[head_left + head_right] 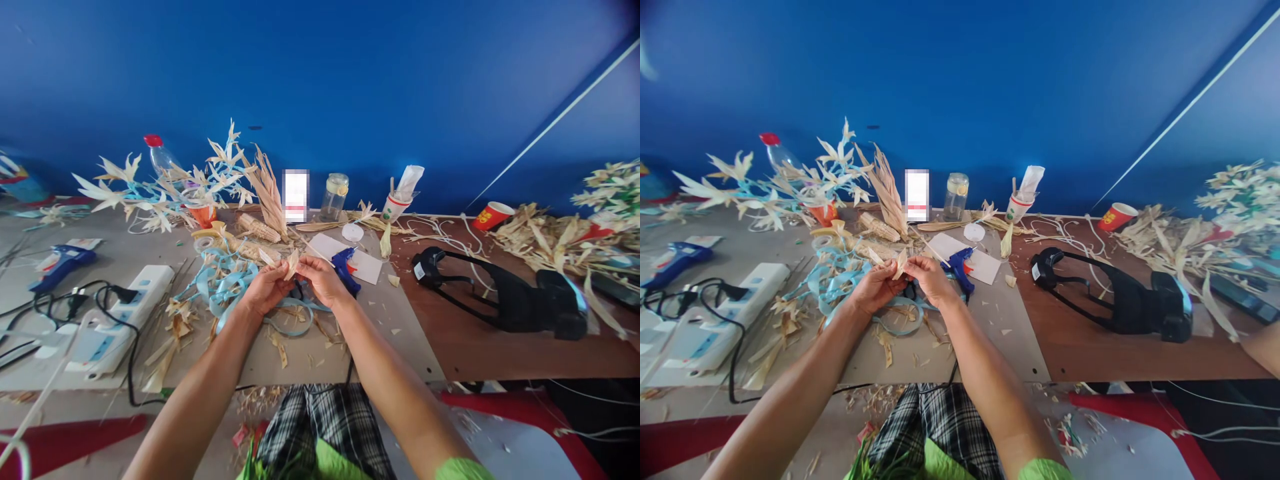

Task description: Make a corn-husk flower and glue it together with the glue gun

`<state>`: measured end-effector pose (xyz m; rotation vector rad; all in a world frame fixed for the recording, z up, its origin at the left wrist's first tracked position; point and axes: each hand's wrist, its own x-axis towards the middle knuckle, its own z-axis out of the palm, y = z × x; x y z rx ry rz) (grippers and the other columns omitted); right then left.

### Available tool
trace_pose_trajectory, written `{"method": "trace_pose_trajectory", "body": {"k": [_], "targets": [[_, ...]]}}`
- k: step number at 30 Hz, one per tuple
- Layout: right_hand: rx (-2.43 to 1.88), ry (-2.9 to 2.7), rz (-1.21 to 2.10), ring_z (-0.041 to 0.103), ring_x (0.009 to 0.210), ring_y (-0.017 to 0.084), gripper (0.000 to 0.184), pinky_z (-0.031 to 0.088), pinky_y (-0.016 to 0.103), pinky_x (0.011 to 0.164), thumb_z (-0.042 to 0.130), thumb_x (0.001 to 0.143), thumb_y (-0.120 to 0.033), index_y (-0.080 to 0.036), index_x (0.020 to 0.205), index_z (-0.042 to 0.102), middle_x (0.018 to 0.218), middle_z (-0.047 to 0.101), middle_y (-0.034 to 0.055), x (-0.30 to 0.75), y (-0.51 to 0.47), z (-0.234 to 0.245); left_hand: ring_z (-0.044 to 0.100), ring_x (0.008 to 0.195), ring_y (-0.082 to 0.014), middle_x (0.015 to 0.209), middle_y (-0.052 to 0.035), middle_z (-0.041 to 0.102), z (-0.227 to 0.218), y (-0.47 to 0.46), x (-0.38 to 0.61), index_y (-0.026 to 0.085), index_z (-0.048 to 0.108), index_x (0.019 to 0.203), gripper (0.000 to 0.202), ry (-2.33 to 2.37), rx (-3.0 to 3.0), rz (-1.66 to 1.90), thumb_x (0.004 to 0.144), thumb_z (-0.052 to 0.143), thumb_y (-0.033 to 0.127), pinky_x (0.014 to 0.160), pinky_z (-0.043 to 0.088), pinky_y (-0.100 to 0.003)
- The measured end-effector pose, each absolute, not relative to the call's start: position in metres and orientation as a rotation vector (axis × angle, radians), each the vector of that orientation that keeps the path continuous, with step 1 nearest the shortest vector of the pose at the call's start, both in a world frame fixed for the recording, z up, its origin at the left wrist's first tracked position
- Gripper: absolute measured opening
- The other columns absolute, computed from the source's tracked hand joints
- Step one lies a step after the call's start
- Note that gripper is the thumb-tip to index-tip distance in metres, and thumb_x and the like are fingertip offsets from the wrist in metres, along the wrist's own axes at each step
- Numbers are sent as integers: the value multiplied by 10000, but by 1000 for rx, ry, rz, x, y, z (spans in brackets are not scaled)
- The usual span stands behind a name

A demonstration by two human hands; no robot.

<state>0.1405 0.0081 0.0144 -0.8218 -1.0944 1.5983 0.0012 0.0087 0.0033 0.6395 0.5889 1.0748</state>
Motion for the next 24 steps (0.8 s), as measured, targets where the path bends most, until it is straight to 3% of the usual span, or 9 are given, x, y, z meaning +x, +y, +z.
{"method": "trace_pose_trajectory", "body": {"k": [11,14,24], "targets": [[-1002,-1152,1433,389,542,88,164,301,241,567,620,643,-311,-167,579,573,535,486,-39,144,15,9,317,421,-31,504,58,393,5,7,7,125,553,632,252,724,691,1139,655,768,254,422,288,-186],[-1048,-1155,1419,385,540,89,153,291,245,560,601,641,-310,-168,591,571,545,494,-36,145,16,8,334,425,-28,526,45,446,7,6,8,117,590,679,253,751,758,1115,616,794,251,414,263,-185],[-1063,-1246,1427,414,573,91,232,313,243,591,679,609,-368,-157,661,595,591,522,-41,145,11,14,344,444,-21,556,45,446,-1,10,5,120,581,711,247,707,772,1144,642,777,253,432,276,-164]]}}
